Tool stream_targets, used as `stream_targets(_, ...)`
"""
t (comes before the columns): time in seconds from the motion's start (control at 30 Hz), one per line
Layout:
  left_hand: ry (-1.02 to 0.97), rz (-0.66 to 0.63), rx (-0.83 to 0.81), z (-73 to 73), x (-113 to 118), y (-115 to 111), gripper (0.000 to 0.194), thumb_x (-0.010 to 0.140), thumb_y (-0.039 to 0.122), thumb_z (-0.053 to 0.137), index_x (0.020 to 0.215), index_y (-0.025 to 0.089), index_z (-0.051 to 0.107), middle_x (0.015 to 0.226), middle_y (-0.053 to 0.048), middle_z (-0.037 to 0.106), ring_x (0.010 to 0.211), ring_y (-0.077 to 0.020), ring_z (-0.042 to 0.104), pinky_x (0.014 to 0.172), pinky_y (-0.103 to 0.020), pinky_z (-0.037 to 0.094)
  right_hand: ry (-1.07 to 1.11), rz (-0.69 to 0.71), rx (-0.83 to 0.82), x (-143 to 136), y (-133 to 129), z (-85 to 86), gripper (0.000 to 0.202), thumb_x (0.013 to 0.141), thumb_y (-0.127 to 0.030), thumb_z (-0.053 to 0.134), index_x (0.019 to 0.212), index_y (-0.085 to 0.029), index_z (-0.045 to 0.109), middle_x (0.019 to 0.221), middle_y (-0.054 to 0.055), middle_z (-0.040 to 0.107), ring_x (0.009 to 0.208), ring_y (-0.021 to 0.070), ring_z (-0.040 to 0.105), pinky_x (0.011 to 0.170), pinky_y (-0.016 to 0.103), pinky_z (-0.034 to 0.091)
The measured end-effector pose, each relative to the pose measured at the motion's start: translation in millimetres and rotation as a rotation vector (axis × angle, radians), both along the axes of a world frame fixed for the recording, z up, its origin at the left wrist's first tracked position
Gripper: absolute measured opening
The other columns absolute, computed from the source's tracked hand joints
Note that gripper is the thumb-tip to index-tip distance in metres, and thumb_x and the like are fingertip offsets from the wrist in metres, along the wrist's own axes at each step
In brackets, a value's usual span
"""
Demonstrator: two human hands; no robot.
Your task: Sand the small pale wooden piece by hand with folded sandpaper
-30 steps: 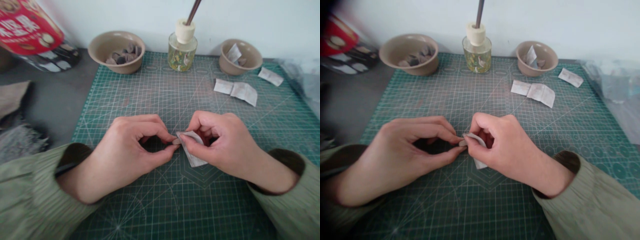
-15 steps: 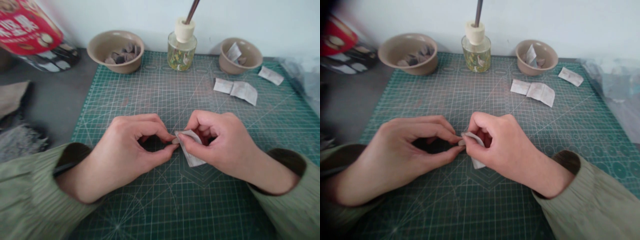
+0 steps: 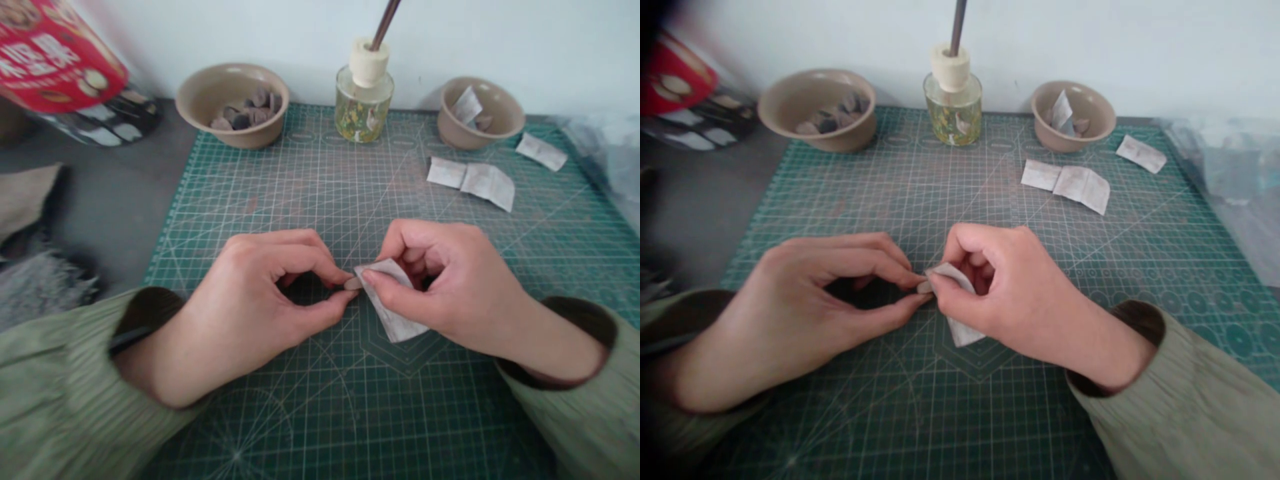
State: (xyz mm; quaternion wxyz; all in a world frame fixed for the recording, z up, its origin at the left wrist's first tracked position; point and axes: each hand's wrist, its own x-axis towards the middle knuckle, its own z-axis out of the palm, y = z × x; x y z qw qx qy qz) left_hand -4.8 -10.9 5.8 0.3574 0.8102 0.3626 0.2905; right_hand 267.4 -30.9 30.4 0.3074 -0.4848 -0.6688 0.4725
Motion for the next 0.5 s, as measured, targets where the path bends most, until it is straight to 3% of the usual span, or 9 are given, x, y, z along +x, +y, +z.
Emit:
stream_targets(0.17, -0.006, -0.006, 0.024, 0.4, 0.1, -0.6, 0.013, 0.11, 0.021, 0.096, 0.098, 0.026, 0.094, 0.101, 0.001, 0.092, 0.078, -0.0144, 0.08, 0.077, -0.028, 0.064, 0.09, -0.122, -0.093, -0.9, 0.0, 5.1, 0.042, 0.098, -0.026, 0.107, 0.085, -0.028, 0.067, 0.065, -0.007, 0.064, 0.051, 0.0117, 0.048, 0.042, 0.029, 0.032)
stream_targets(0.37, 0.002, 0.005, 0.015, 0.8, 0.2, -0.8, 0.012, 0.11, 0.022, 0.095, 0.1, 0.028, 0.094, 0.102, 0.001, 0.093, 0.079, -0.0169, 0.082, 0.078, -0.031, 0.069, 0.085, -0.084, -0.144, -1.8, -1.2, 4.6, 0.046, 0.098, -0.032, 0.111, 0.083, -0.027, 0.069, 0.064, -0.008, 0.065, 0.051, 0.0109, 0.049, 0.04, 0.027, 0.03)
stream_targets(0.5, -0.02, 0.007, -0.002, -0.1, 1.0, -1.5, 0.013, 0.109, 0.021, 0.094, 0.1, 0.029, 0.094, 0.101, 0.002, 0.094, 0.081, -0.0165, 0.084, 0.081, -0.031, 0.07, 0.076, -0.053, -0.15, -3.8, -2.5, 2.7, 0.036, 0.1, -0.025, 0.102, 0.084, -0.027, 0.07, 0.064, -0.009, 0.066, 0.05, 0.01, 0.051, 0.041, 0.025, 0.032)
